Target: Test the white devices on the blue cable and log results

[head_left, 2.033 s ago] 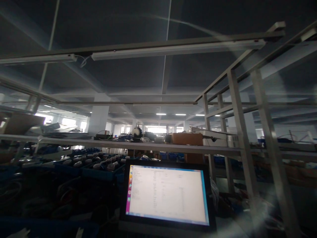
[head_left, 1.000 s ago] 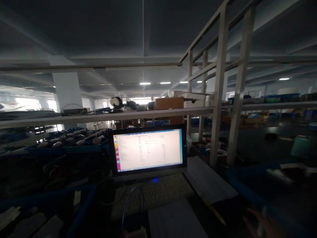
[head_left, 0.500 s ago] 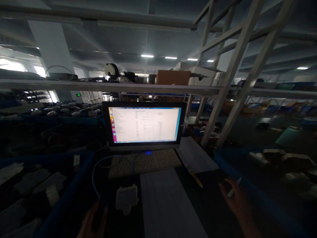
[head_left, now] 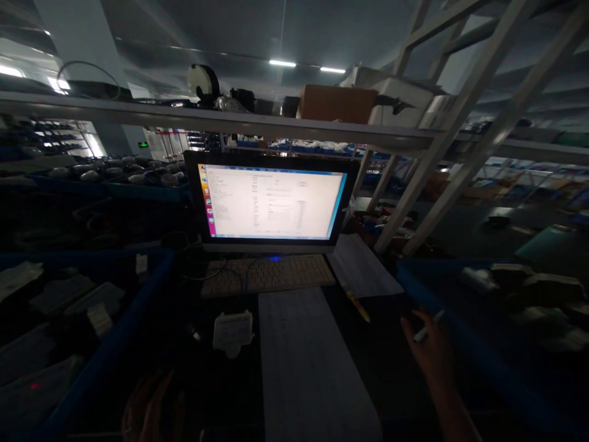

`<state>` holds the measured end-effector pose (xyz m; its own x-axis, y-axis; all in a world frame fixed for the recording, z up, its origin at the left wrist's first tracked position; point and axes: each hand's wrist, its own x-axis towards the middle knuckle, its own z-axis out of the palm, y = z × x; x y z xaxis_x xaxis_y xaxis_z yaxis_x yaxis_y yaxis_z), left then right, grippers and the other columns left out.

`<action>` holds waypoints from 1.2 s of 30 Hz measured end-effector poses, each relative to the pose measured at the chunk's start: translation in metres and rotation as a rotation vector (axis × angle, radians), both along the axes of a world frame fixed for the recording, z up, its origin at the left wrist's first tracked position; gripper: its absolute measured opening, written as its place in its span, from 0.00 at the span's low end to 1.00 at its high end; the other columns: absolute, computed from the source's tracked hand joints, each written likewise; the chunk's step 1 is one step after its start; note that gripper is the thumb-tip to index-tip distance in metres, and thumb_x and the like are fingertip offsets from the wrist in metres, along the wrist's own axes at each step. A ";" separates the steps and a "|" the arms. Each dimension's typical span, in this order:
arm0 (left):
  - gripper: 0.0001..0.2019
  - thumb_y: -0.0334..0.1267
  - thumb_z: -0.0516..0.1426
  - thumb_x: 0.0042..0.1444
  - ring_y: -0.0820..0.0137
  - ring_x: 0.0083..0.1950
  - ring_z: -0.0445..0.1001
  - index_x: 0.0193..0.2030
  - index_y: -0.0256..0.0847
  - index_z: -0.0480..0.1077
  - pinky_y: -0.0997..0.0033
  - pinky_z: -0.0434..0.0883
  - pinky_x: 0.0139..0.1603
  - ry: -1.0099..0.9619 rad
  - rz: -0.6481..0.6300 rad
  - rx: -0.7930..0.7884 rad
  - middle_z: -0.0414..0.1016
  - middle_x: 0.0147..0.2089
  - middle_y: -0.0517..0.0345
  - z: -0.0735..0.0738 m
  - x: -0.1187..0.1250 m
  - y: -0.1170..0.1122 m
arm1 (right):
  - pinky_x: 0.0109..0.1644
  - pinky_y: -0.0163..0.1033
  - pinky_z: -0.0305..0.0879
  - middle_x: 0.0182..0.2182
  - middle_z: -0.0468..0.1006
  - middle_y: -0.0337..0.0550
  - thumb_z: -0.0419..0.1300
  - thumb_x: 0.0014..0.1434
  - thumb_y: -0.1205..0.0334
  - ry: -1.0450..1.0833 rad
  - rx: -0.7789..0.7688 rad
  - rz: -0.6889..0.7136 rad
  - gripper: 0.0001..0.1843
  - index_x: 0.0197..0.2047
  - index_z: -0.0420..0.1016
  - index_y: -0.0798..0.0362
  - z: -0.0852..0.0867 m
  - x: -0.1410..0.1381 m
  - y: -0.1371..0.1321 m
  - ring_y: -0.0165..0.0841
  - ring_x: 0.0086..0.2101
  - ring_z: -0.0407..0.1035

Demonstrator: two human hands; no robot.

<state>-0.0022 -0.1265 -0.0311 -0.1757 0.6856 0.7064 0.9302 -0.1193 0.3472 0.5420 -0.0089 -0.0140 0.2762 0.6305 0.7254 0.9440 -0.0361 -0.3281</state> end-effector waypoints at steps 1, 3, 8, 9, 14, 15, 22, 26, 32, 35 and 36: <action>0.23 0.40 0.51 0.59 0.47 0.64 0.59 0.62 0.46 0.57 0.38 0.64 0.56 -0.005 0.002 0.027 0.64 0.57 0.42 0.006 0.004 0.003 | 0.47 0.52 0.65 0.43 0.75 0.56 0.47 0.54 0.33 0.005 -0.004 0.004 0.31 0.40 0.71 0.53 0.000 0.000 0.000 0.47 0.43 0.69; 0.24 0.40 0.53 0.59 0.47 0.64 0.58 0.62 0.46 0.57 0.37 0.62 0.58 -0.009 0.004 0.071 0.64 0.57 0.42 0.018 0.013 0.012 | 0.47 0.51 0.65 0.43 0.75 0.57 0.48 0.54 0.33 0.002 -0.003 0.011 0.31 0.41 0.71 0.54 0.001 0.000 -0.001 0.47 0.43 0.69; 0.28 0.39 0.54 0.59 0.49 0.68 0.52 0.65 0.47 0.52 0.38 0.58 0.62 -0.020 -0.013 0.075 0.57 0.64 0.44 0.033 0.031 0.034 | 0.47 0.51 0.64 0.44 0.75 0.59 0.48 0.55 0.34 -0.022 0.007 0.026 0.31 0.41 0.71 0.55 0.000 0.001 -0.001 0.47 0.43 0.68; 0.29 0.40 0.54 0.59 0.49 0.69 0.50 0.66 0.47 0.51 0.38 0.57 0.62 -0.023 -0.017 0.057 0.54 0.66 0.44 0.034 0.033 0.037 | 0.47 0.52 0.64 0.44 0.75 0.59 0.48 0.55 0.34 -0.017 0.006 0.026 0.31 0.41 0.71 0.55 0.000 0.000 -0.001 0.47 0.43 0.68; 0.32 0.45 0.53 0.59 0.47 0.70 0.45 0.68 0.44 0.47 0.36 0.53 0.63 0.010 -0.016 -0.046 0.49 0.69 0.41 0.027 0.034 0.040 | 0.48 0.53 0.64 0.44 0.75 0.59 0.47 0.54 0.33 0.027 -0.008 0.015 0.33 0.41 0.71 0.55 0.003 0.000 -0.002 0.47 0.44 0.68; 0.33 0.46 0.53 0.58 0.46 0.70 0.45 0.68 0.43 0.47 0.35 0.53 0.63 0.026 -0.010 -0.057 0.48 0.69 0.41 0.026 0.033 0.039 | 0.48 0.53 0.64 0.43 0.75 0.59 0.47 0.54 0.32 0.037 -0.003 0.016 0.34 0.42 0.71 0.56 0.004 0.000 -0.004 0.48 0.44 0.68; 0.33 0.44 0.54 0.58 0.47 0.70 0.45 0.68 0.44 0.47 0.38 0.53 0.63 0.069 0.037 -0.084 0.48 0.69 0.41 0.022 0.036 0.039 | 0.48 0.53 0.63 0.40 0.75 0.55 0.42 0.61 0.42 0.378 0.154 0.071 0.33 0.54 0.67 0.60 0.026 -0.037 -0.013 0.44 0.43 0.69; 0.31 0.44 0.54 0.58 0.48 0.70 0.45 0.67 0.44 0.49 0.38 0.53 0.64 0.067 0.043 -0.093 0.50 0.68 0.41 0.021 0.038 0.039 | 0.39 0.45 0.66 0.41 0.76 0.52 0.46 0.58 0.43 0.691 0.037 0.315 0.30 0.53 0.69 0.55 0.033 -0.102 -0.008 0.40 0.37 0.70; 0.30 0.44 0.55 0.57 0.47 0.70 0.47 0.65 0.43 0.52 0.38 0.56 0.62 0.059 0.045 -0.106 0.52 0.67 0.41 0.017 0.036 0.039 | 0.24 0.35 0.58 0.15 0.64 0.36 0.59 0.47 0.41 0.682 -0.401 0.595 0.22 0.18 0.65 0.51 0.029 -0.190 0.012 0.30 0.20 0.60; 0.30 0.44 0.55 0.57 0.47 0.70 0.47 0.65 0.43 0.53 0.39 0.56 0.62 0.052 0.038 -0.123 0.54 0.66 0.41 0.016 0.036 0.038 | 0.21 0.34 0.54 0.13 0.56 0.32 0.56 0.47 0.42 0.642 -0.396 0.611 0.23 0.15 0.55 0.49 0.022 -0.209 0.019 0.28 0.18 0.54; 0.30 0.44 0.55 0.57 0.48 0.70 0.47 0.65 0.43 0.52 0.39 0.56 0.62 0.049 0.036 -0.124 0.55 0.66 0.41 0.016 0.036 0.038 | 0.21 0.34 0.53 0.12 0.54 0.32 0.55 0.48 0.44 0.632 -0.394 0.606 0.22 0.15 0.53 0.48 0.019 -0.212 0.020 0.27 0.17 0.52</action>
<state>0.0337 -0.0886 -0.0156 -0.1690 0.7621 0.6250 0.9492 -0.0450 0.3115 0.3295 0.0112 0.0050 0.0906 0.9615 0.2595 0.4916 0.1834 -0.8513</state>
